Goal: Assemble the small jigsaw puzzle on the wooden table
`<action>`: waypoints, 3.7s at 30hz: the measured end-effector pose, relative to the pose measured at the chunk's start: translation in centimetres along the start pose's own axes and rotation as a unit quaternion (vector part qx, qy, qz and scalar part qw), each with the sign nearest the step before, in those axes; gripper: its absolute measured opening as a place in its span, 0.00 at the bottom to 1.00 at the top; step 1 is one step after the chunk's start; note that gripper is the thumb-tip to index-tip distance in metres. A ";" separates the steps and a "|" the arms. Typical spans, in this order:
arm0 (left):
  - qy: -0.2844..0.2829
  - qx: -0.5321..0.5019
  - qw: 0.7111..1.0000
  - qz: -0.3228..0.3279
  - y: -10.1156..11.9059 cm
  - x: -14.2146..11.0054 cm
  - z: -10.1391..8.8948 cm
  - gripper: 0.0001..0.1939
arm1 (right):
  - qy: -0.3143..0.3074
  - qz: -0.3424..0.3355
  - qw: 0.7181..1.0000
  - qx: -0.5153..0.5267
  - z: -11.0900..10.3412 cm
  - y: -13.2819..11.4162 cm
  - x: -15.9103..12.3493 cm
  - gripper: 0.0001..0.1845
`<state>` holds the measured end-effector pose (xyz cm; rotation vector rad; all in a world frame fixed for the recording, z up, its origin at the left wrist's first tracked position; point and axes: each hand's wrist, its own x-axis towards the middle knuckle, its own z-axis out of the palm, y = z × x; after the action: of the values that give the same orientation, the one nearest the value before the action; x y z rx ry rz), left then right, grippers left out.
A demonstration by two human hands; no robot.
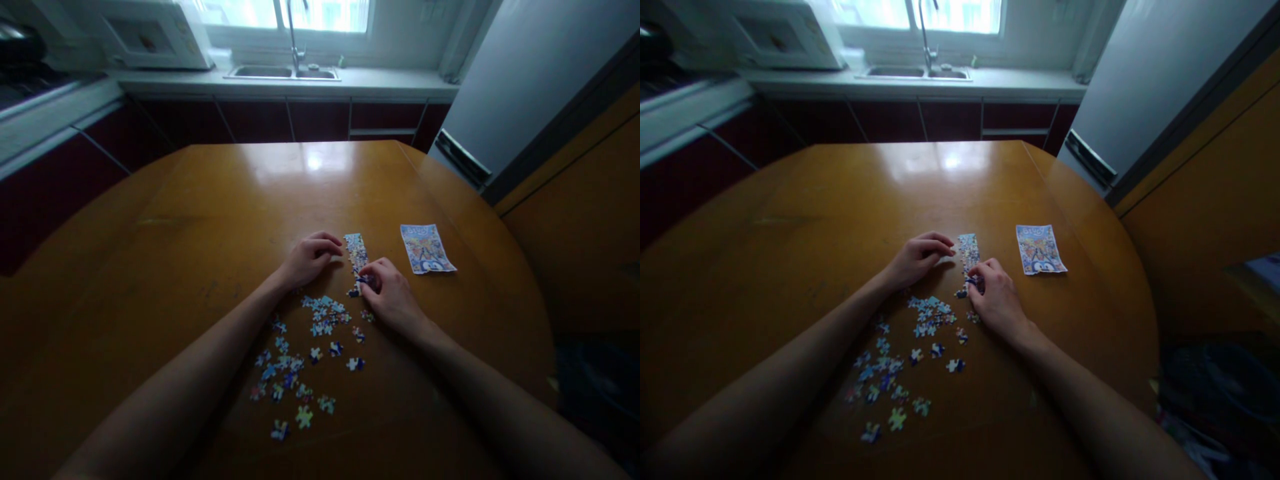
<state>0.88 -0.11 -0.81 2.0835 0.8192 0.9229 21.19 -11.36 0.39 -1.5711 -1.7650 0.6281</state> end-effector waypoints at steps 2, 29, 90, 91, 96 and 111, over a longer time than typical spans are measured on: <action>0.001 0.000 1.000 0.004 -0.1 0.0 0.0 0.12 | 0.001 0.001 1.000 -0.001 0.0 0.0 0.0 0.06; 0.001 0.000 1.000 0.002 0.2 0.0 0.0 0.12 | 0.001 0.007 1.000 0.007 0.0 0.2 0.2 0.07; 0.032 -0.039 0.999 0.014 -0.6 0.2 0.9 0.13 | -0.289 -0.303 0.887 -0.197 8.0 -10.8 -3.6 0.08; 0.032 -0.038 0.999 0.013 -0.6 0.2 0.9 0.14 | -0.291 -0.300 0.888 -0.190 8.0 -10.8 -3.6 0.08; 0.030 -0.034 0.999 0.015 -0.7 0.2 0.8 0.14 | -0.324 -0.278 0.897 -0.118 7.5 -10.5 -3.3 0.05; 0.013 -0.020 1.000 0.006 -0.6 -0.1 0.3 0.13 | -0.063 0.045 0.974 0.211 -0.7 -2.4 1.5 0.09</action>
<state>0.91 0.08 -1.44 2.0483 0.7975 0.9672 20.07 -10.34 2.91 -1.3415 -1.5242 1.0907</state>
